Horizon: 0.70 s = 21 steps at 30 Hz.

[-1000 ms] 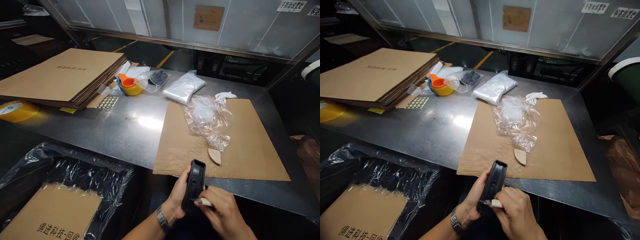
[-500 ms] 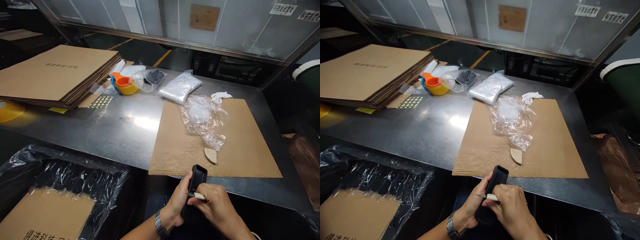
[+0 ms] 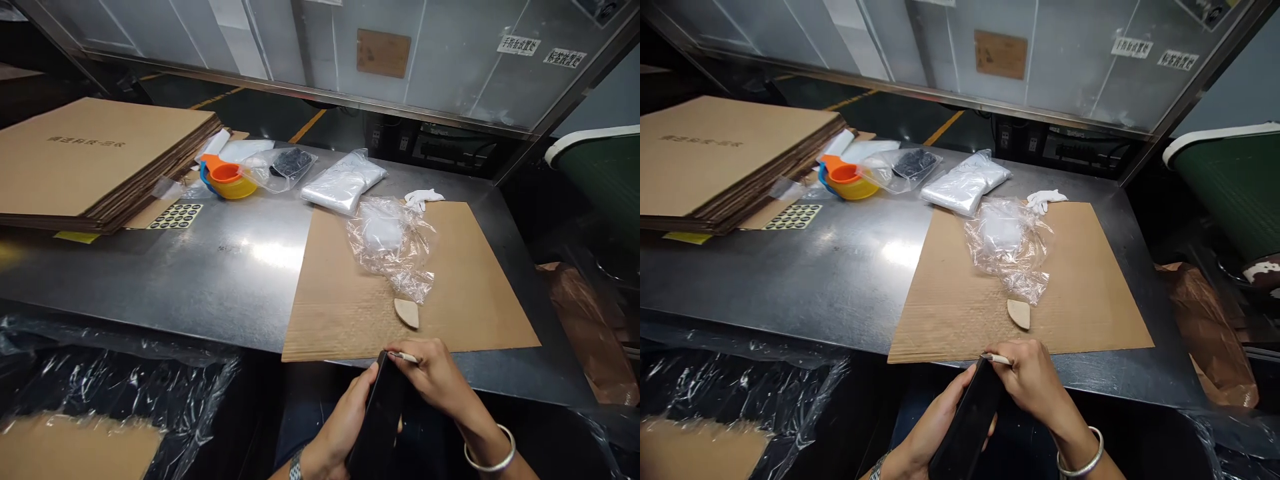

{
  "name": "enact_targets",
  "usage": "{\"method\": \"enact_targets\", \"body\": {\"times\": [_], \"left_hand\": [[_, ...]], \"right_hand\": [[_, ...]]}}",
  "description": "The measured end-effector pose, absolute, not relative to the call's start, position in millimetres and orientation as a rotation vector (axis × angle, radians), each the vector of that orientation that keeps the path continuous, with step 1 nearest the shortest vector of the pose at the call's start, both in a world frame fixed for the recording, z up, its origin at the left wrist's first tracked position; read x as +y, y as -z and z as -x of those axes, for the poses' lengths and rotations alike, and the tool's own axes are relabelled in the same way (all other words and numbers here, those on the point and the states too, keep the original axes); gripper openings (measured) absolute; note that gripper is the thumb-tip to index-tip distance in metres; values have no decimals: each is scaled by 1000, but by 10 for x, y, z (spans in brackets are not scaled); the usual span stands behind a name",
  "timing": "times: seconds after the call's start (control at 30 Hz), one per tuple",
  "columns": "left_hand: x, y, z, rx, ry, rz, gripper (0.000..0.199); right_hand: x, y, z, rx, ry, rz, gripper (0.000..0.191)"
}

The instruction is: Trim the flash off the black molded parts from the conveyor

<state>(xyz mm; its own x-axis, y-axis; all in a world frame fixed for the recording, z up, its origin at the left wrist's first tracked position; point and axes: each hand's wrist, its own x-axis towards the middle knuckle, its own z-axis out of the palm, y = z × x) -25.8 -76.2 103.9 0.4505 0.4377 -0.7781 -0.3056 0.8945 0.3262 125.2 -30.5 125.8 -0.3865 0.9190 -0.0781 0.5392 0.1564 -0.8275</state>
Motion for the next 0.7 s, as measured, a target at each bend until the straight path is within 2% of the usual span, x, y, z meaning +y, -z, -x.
{"method": "enact_targets", "body": {"times": [0.13, 0.2, 0.27, 0.43, 0.7], "left_hand": [[-726, -1027, 288, 968, -494, -96, 58], [-691, -1020, 311, 982, -571, -79, 55], [-658, -1006, 329, 1041, -684, -85, 54], [-626, -979, 326, 1158, -966, -176, 52], [-683, -1056, 321, 1255, -1053, -213, 46]], "right_hand": [[-333, -1179, -1288, -1815, -1097, 1525, 36], [-422, -1137, -1304, -1726, -1094, 1597, 32], [-568, -1102, -1280, -1667, -1210, 1627, 27], [-936, -1025, -1072, -1552, -1655, 1542, 38], [-918, -951, -957, -1327, -1743, 1465, 26]]}}
